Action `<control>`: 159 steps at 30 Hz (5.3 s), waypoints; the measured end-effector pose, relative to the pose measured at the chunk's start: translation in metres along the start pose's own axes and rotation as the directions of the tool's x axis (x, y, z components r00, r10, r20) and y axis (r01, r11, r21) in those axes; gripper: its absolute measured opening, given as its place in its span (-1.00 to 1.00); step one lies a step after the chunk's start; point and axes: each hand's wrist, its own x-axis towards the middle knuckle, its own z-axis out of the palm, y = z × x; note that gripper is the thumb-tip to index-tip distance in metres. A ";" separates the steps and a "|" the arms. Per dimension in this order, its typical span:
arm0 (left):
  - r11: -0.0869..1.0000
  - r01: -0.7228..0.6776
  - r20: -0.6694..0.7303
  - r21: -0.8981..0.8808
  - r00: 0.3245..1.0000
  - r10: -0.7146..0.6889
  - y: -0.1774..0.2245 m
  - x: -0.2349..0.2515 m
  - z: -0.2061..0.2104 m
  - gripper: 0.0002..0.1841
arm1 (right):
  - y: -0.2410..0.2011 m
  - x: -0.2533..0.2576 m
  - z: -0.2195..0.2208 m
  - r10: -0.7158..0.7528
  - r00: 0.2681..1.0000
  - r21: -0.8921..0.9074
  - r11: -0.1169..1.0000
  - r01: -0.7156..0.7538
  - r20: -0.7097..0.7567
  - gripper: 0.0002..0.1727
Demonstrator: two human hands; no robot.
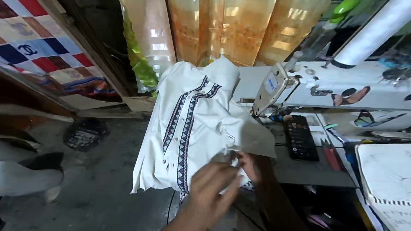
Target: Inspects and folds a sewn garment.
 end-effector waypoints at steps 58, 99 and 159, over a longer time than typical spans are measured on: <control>0.763 0.637 -0.149 0.108 0.769 -0.621 -0.102 0.052 -0.107 -0.80 | 0.063 -0.024 -0.115 -0.538 0.814 -0.882 0.247 0.402 0.220 -0.23; 0.978 0.149 0.273 0.148 0.944 -0.185 -0.043 0.057 -0.035 -0.58 | -0.040 0.009 -0.010 -0.654 0.551 -0.282 0.478 0.832 0.518 -0.74; 0.891 0.454 -0.112 0.009 0.886 -0.450 -0.080 0.096 -0.075 -0.90 | -0.026 0.010 -0.075 -0.348 0.912 -0.755 0.534 0.382 0.216 -0.63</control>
